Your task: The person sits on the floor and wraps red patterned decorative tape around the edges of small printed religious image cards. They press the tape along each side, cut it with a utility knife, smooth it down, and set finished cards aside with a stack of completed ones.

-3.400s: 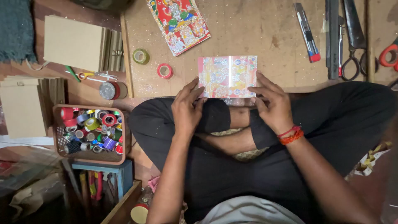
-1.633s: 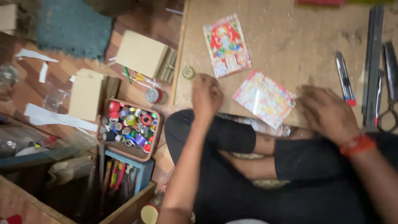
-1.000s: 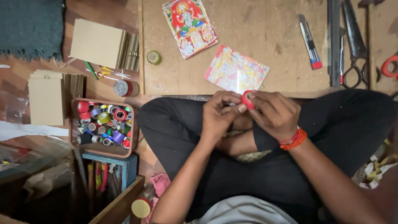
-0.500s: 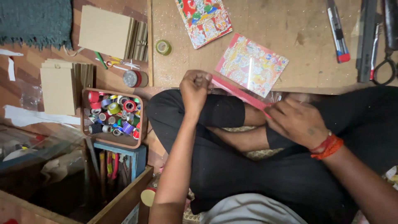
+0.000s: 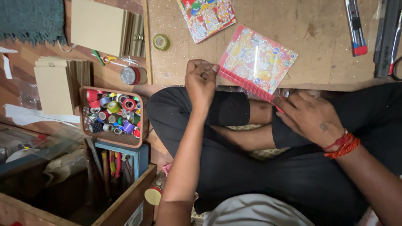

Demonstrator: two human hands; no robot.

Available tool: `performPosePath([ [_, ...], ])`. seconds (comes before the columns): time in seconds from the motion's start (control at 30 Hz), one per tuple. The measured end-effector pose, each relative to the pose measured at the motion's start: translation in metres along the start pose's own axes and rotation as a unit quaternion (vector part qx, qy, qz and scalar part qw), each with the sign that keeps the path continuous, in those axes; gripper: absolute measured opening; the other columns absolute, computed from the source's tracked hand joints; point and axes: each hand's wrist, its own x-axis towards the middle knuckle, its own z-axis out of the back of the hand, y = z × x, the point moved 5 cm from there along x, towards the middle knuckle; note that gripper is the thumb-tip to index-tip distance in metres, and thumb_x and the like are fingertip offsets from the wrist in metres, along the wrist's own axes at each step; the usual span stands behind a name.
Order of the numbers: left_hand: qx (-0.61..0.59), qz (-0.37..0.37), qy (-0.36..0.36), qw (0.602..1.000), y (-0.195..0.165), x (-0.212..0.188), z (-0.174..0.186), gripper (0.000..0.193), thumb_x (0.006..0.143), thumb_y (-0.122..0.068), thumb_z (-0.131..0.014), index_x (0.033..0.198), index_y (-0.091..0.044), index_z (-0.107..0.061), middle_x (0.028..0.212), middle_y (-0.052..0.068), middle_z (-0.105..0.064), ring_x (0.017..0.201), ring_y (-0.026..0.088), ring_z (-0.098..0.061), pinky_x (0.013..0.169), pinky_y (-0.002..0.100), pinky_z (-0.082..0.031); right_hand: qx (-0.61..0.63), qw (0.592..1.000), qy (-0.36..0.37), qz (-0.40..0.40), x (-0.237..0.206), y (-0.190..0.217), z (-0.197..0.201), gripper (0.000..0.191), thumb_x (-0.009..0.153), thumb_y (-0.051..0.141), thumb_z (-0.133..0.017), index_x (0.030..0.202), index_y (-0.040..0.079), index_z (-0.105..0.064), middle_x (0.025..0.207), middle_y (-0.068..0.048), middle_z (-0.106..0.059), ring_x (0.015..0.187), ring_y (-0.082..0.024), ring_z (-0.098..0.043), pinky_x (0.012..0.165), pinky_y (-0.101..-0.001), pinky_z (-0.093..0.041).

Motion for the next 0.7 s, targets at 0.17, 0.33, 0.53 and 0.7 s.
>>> performPosePath([
  [0.17, 0.012, 0.011, 0.0, 1.0, 0.001, 0.002, -0.002, 0.008, 0.087, -0.009, -0.079, 0.09, -0.002, -0.078, 0.094, 0.005, -0.065, 0.064, 0.014, -0.06, 0.062, 0.029, -0.05, -0.01, 1.0, 0.021, -0.003, 0.002, -0.003, -0.007, 0.039, 0.086, 0.031, -0.072, 0.124, 0.02, -0.071, 0.087, -0.001, -0.061, 0.086, -0.018, -0.064, 0.062, -0.0331, -0.053],
  [0.33, 0.028, 0.008, -0.003, 1.0, 0.002, 0.002, -0.004, 0.009, 0.087, -0.01, -0.079, 0.091, -0.003, -0.078, 0.095, 0.005, -0.065, 0.064, 0.014, -0.061, 0.063, 0.029, -0.05, -0.007, 1.0, 0.011, 0.02, 0.001, 0.001, -0.009, 0.039, 0.085, 0.029, -0.072, 0.122, 0.019, -0.071, 0.089, -0.001, -0.059, 0.089, -0.018, -0.063, 0.063, -0.0329, -0.053],
  [0.53, 0.018, -0.004, 0.001, 1.0, 0.007, 0.002, -0.012, 0.008, 0.087, -0.01, -0.079, 0.092, -0.004, -0.078, 0.094, 0.005, -0.064, 0.066, 0.015, -0.06, 0.062, 0.029, -0.049, -0.011, 0.999, 0.019, 0.027, 0.001, -0.001, -0.013, 0.038, 0.085, 0.028, -0.073, 0.121, 0.018, -0.071, 0.087, 0.0, -0.057, 0.087, -0.018, -0.062, 0.063, -0.0318, -0.052],
  [0.7, 0.014, -0.013, 0.002, 1.0, 0.009, 0.002, -0.014, 0.008, 0.089, -0.01, -0.079, 0.092, -0.003, -0.078, 0.094, 0.005, -0.063, 0.067, 0.013, -0.058, 0.062, 0.028, -0.048, -0.004, 1.0, 0.003, 0.014, 0.005, -0.008, -0.012, 0.042, 0.084, 0.025, -0.073, 0.126, 0.019, -0.07, 0.101, -0.001, -0.064, 0.092, -0.018, -0.063, 0.068, -0.0313, -0.054],
])
